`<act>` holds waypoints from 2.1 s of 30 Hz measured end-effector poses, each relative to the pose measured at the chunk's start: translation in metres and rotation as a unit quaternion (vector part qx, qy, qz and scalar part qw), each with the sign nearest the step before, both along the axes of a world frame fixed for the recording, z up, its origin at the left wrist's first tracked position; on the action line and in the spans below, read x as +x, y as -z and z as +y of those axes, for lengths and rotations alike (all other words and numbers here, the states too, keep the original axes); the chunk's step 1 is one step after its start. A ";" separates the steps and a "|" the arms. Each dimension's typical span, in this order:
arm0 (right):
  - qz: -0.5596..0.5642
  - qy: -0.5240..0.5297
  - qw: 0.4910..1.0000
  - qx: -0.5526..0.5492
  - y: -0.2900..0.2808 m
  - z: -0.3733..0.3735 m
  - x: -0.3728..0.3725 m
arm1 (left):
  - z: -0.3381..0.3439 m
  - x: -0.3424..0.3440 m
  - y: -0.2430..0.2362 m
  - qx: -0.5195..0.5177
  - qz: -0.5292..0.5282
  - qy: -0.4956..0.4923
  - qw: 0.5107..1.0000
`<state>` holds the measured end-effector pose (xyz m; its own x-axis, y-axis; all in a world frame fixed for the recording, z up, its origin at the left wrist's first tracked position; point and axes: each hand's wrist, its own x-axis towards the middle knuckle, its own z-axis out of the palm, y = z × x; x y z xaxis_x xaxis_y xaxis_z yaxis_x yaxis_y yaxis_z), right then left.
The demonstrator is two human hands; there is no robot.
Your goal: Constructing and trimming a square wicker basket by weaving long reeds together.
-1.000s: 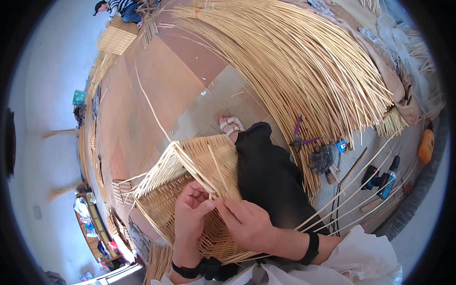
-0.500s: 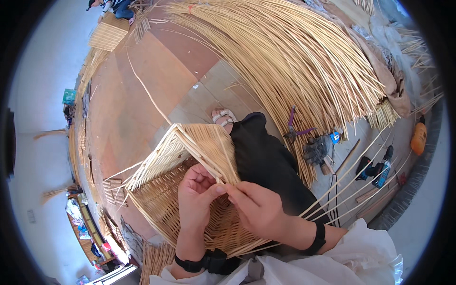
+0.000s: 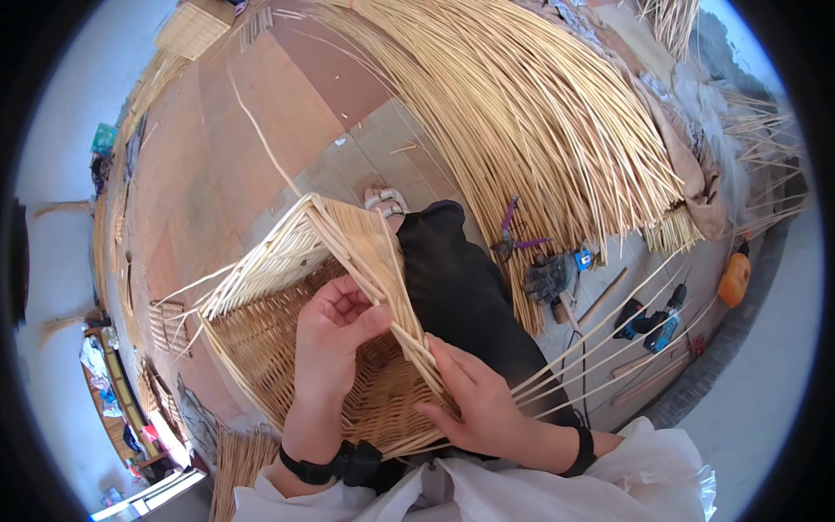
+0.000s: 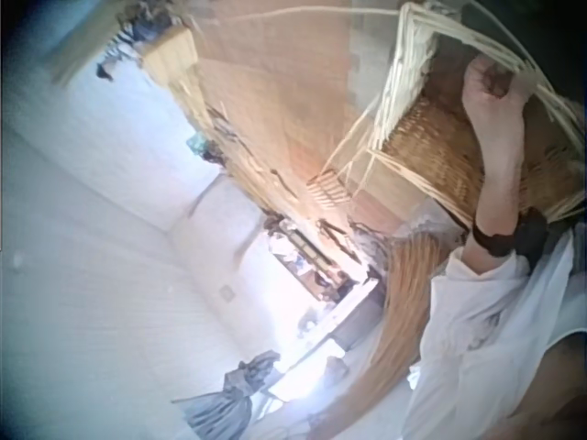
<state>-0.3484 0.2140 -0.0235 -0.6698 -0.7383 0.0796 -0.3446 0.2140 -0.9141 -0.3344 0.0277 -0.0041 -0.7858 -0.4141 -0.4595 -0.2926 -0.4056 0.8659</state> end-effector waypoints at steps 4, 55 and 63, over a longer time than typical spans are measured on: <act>-0.098 0.032 0.993 0.064 0.000 -0.006 0.018 | 0.003 -0.009 0.001 -0.043 -0.044 0.002 0.998; -0.390 -0.067 0.918 0.018 0.014 -0.074 -0.066 | 0.083 0.147 0.015 -0.538 0.017 0.193 0.821; -0.389 -0.010 0.916 -0.094 -0.004 -0.052 -0.052 | 0.103 0.151 0.040 -0.605 0.058 0.151 0.780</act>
